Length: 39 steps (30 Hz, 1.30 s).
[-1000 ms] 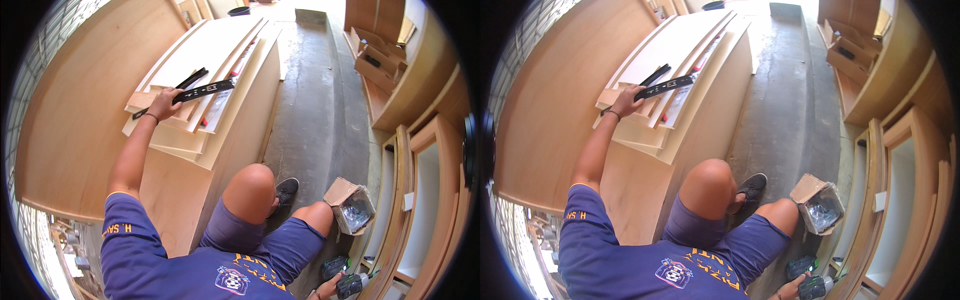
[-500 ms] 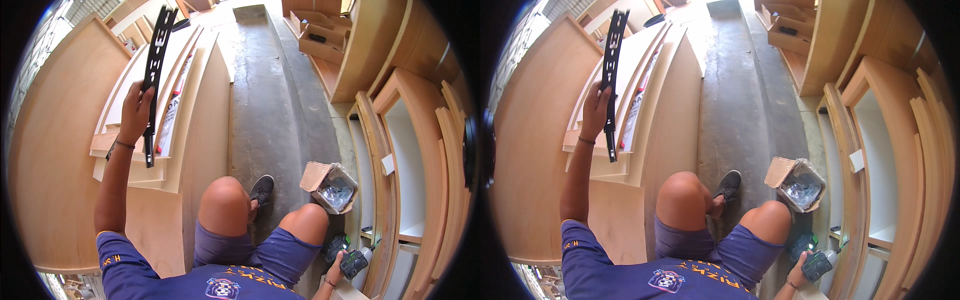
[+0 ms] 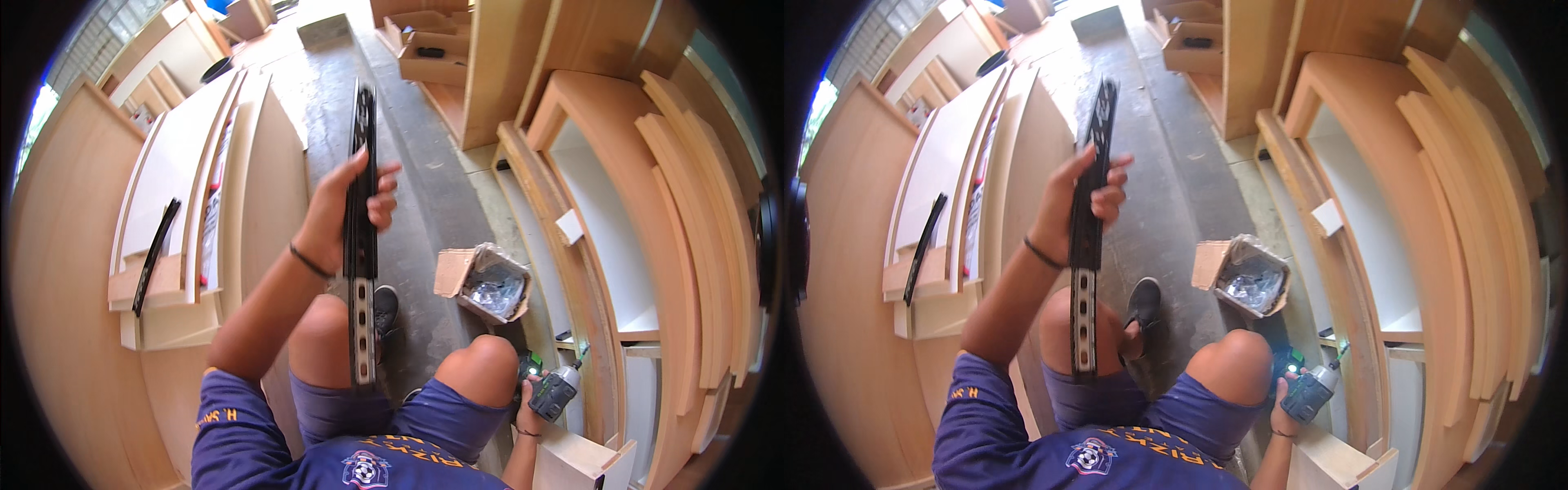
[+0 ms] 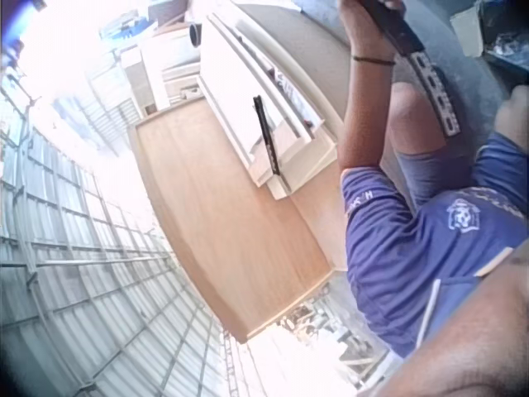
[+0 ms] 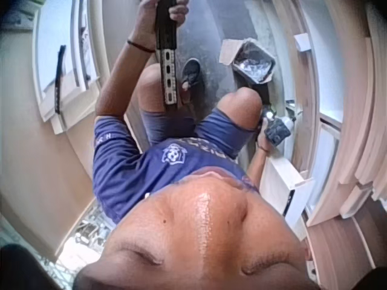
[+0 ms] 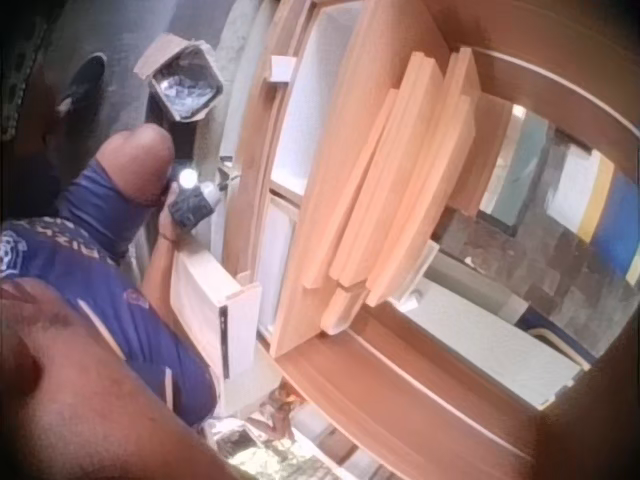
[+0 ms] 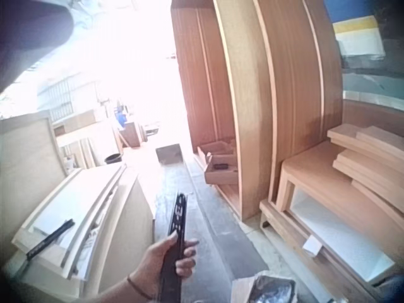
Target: The person attaches metal drawer slides to wooden drawer components using an impact driver and screws, and then checks the fit of the slides within a cabinet frame.
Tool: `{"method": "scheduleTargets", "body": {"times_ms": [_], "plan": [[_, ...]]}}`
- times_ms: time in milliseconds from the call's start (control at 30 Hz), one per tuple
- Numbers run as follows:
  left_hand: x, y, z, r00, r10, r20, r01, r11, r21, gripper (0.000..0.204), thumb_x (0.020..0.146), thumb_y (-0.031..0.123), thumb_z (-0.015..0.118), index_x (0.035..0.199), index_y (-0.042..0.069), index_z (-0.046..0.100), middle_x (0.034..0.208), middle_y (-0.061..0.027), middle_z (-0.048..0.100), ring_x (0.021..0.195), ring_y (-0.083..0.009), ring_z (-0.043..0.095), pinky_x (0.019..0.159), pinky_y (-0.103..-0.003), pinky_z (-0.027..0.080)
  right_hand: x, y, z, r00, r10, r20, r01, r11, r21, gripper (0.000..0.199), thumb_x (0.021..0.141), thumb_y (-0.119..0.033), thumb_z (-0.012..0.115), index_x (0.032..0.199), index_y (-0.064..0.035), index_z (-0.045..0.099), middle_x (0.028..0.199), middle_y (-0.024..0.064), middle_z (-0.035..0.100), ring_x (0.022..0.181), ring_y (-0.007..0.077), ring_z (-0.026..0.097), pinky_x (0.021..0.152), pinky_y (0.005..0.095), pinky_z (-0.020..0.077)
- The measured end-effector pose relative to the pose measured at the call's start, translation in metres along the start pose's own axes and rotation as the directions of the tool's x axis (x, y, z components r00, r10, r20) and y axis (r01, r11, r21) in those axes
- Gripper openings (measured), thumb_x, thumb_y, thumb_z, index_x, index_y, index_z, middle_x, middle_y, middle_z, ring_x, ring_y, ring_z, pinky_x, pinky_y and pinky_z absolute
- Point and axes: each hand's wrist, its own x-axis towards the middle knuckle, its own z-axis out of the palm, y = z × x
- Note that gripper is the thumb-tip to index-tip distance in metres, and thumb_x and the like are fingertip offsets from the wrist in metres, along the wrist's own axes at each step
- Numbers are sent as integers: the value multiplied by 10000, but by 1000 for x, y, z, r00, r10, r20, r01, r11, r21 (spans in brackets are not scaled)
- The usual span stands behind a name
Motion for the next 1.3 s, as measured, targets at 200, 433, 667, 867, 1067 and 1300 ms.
{"method": "scheduleTargets", "body": {"times_ms": [200,433,667,867,1067,1300], "plan": [[-21,-75,-4,985,-163,52,168,980,-107,551,982,451,398,1214,-48,422,785,-25,446,552,-84,460,551,-272,555,2,25,3,995,-99,16,100,991,-93,456,852,-89,648,1251,-39,431,1080,63,597,1032,210,558,953,352,414],[-14,-101,3,934,-309,180,344,914,-215,622,978,476,376,1316,-47,376,800,-55,447,563,-132,504,620,-387,606,-6,-4,4,980,-118,-159,98,987,-130,278,801,-135,705,1047,-82,586,1039,81,620,1050,267,553,969,401,389],[4,-110,27,845,-435,310,484,870,-96,631,977,483,351,1335,-36,367,781,-58,435,532,-171,556,585,-421,610,-5,21,-21,982,-63,-176,17,968,-249,403,865,-318,646,1139,-30,587,1120,160,620,1007,337,579,922,431,425],[33,-103,28,880,-398,260,420,907,-34,597,975,476,368,1295,-24,432,768,-27,431,510,-139,525,499,-334,582,1,27,-8,961,8,-275,-62,980,-191,315,879,-209,645,1123,-16,601,1090,109,632,1016,258,580,912,385,437],[40,-100,33,904,-365,225,371,929,15,575,948,489,446,1248,-2,438,743,-14,454,510,-143,526,477,-340,539,0,20,-4,960,126,-251,-112,991,71,241,899,-152,596,1097,-16,611,1113,103,615,1042,241,571,934,368,425],[42,-68,29,962,-261,74,249,957,146,616,941,516,435,1248,-18,450,734,11,426,458,-91,462,419,-266,492,4,24,-6,980,59,-189,-81,990,-114,258,881,-120,586,1120,-24,573,1095,105,605,1048,255,556,929,383,424]]}}
